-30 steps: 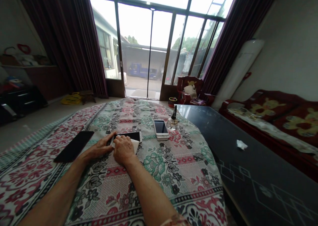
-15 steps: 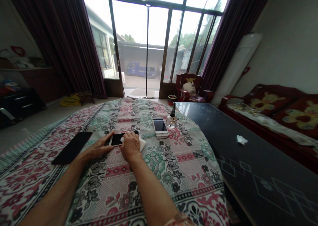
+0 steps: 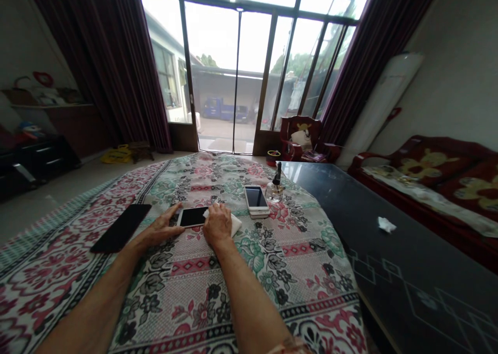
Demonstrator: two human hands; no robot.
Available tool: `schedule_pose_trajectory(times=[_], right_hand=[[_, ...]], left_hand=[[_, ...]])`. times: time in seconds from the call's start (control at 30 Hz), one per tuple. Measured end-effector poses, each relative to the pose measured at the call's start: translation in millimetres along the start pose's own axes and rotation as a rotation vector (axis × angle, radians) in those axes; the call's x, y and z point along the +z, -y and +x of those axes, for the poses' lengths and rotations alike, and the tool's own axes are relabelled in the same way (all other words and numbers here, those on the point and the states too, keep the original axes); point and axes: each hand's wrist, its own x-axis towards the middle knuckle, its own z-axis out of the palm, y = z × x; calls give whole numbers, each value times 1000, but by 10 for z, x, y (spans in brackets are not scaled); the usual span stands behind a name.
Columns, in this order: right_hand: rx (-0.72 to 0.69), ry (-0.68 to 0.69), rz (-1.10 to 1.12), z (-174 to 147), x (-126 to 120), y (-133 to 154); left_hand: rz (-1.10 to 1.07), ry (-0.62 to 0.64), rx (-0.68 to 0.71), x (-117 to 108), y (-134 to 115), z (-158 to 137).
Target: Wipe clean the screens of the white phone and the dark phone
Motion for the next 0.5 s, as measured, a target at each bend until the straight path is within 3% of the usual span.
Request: schedule_pose_trajectory(times=[0.3,0.5], right_hand=[[-303,82,66,-41,55,285],[-458,168,152,-56,75,330]], left_hand=[[-97,93,56,-82,105,-16],[-120,106,74,-89,140,-18]])
